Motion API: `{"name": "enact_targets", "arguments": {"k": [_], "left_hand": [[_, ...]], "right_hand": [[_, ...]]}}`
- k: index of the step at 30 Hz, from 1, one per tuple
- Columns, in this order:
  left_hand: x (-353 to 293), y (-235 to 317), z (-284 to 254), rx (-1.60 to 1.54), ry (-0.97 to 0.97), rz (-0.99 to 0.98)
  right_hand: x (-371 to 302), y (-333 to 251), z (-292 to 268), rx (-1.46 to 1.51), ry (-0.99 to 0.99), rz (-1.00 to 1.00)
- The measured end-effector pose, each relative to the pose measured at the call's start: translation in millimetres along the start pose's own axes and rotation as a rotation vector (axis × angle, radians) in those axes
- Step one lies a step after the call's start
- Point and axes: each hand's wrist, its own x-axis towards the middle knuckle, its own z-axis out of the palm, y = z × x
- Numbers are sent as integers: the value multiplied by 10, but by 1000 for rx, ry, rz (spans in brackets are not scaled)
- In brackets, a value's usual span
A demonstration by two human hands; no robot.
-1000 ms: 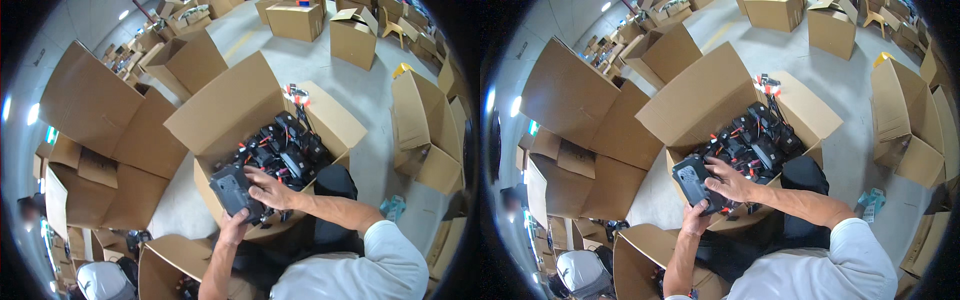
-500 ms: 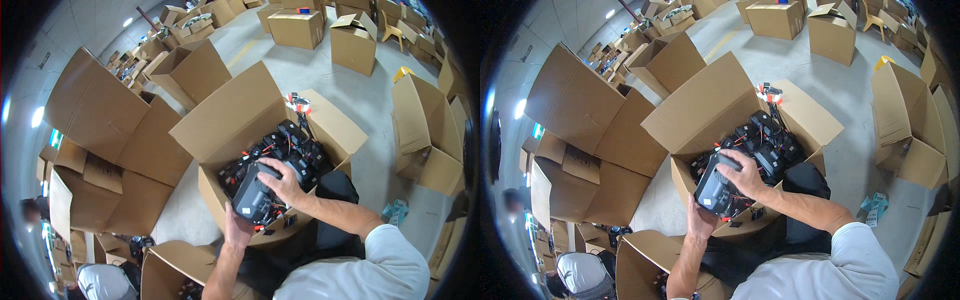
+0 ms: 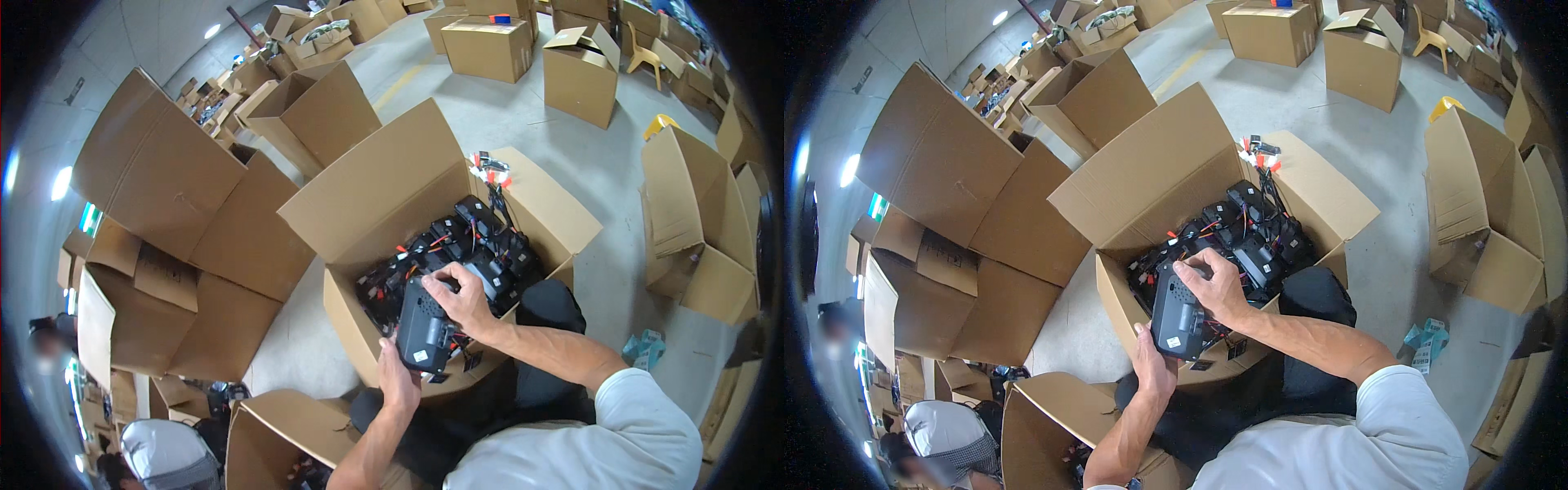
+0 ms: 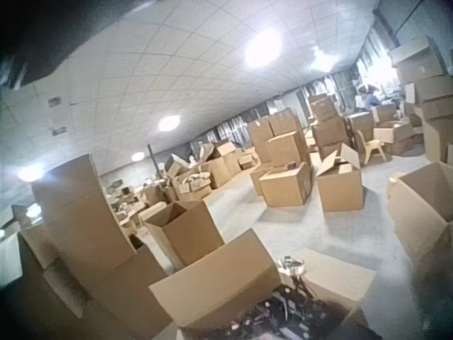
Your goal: The person takes wired electronic monitor devices from a cardboard box by hand, turns them over while handling their cables, and transfers them into another cardboard box.
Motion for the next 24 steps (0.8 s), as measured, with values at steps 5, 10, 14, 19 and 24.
{"name": "enact_targets", "arguments": {"k": [5, 10, 14, 19, 24], "left_hand": [[167, -261, -428, 329, 26, 251], [-12, 15, -142, 415, -283, -26], [38, 136, -231, 60, -123, -122], [358, 429, -557, -213, -100, 75], [643, -205, -647, 73, -157, -76]], "right_hand": [[-15, 38, 49, 23, -38, 62], [31, 187, -86, 43, -120, 150], [-38, 291, -9, 460, -335, 284], [236, -364, -364, -161, -1199, 260], [1353, 108, -696, -910, -679, -445]]}}
